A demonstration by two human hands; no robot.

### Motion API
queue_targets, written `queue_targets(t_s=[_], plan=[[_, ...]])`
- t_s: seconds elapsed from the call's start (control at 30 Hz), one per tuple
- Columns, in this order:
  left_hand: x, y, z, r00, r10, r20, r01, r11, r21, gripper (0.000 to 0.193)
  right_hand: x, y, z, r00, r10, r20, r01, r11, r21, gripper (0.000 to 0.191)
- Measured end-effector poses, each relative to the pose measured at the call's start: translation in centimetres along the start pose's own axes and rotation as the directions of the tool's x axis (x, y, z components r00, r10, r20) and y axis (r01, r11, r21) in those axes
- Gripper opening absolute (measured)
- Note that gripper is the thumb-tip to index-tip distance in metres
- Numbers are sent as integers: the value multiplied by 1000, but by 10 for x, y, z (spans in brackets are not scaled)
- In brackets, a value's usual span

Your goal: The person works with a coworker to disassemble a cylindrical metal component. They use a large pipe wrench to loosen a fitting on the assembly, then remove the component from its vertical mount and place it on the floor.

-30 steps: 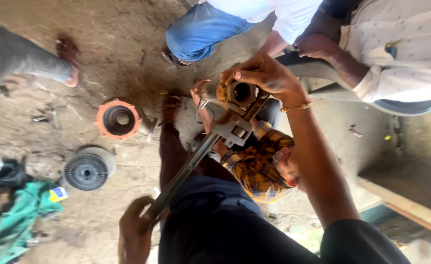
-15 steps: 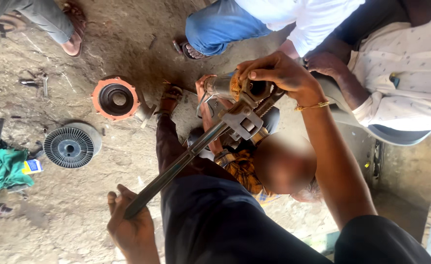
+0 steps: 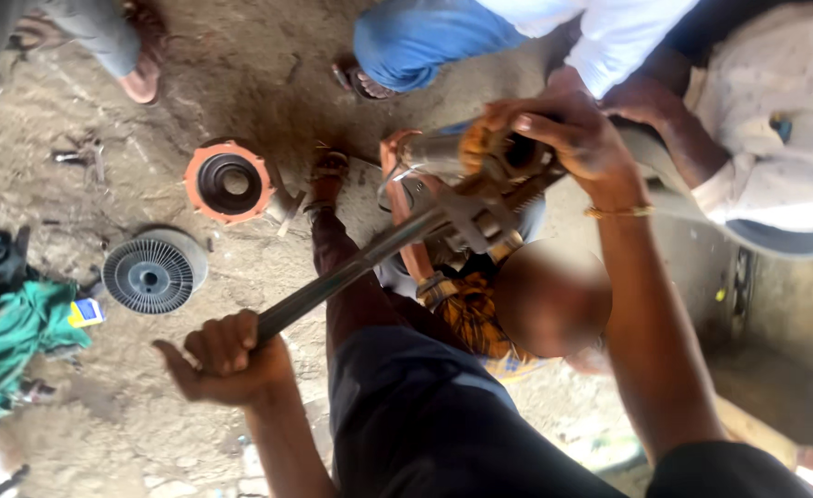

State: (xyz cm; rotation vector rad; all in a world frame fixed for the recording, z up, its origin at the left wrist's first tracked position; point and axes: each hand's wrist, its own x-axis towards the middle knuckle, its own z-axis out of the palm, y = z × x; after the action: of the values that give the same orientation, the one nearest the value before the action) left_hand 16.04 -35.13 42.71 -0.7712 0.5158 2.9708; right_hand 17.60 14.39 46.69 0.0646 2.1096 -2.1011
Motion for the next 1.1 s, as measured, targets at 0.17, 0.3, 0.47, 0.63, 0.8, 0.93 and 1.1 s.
queue_targets(t_s=[0.17, 0.3, 0.47, 0.63, 0.8, 0.93, 1.1], plan=[[12, 11, 14, 999, -8, -38, 12, 994, 107, 67, -15, -10, 18, 986, 45, -159, -50, 998, -29, 34], [27, 12, 24, 998, -51, -27, 54, 993, 105, 65, -28, -25, 28, 981, -90, -172, 79, 994, -73, 39], [70, 28, 36, 990, -140, 2, 138, 981, 139, 63, -24, -22, 54, 949, -115, -292, 104, 993, -53, 39], [119, 39, 48, 979, -195, -62, 201, 975, 97, 53, -16, -20, 71, 925, 29, -380, -12, 999, 47, 43], [146, 45, 65, 967, -240, -83, 253, 945, 210, 53, -16, -27, 83, 892, 8, -452, -7, 1000, 2, 41], [173, 48, 72, 968, -220, -120, 243, 942, 231, 54, -14, -33, 95, 860, 57, -506, -14, 996, 89, 39], [207, 53, 90, 927, -373, -27, 366, 891, 269, 57, -13, -37, 106, 805, 47, -591, 7, 996, 89, 37]])
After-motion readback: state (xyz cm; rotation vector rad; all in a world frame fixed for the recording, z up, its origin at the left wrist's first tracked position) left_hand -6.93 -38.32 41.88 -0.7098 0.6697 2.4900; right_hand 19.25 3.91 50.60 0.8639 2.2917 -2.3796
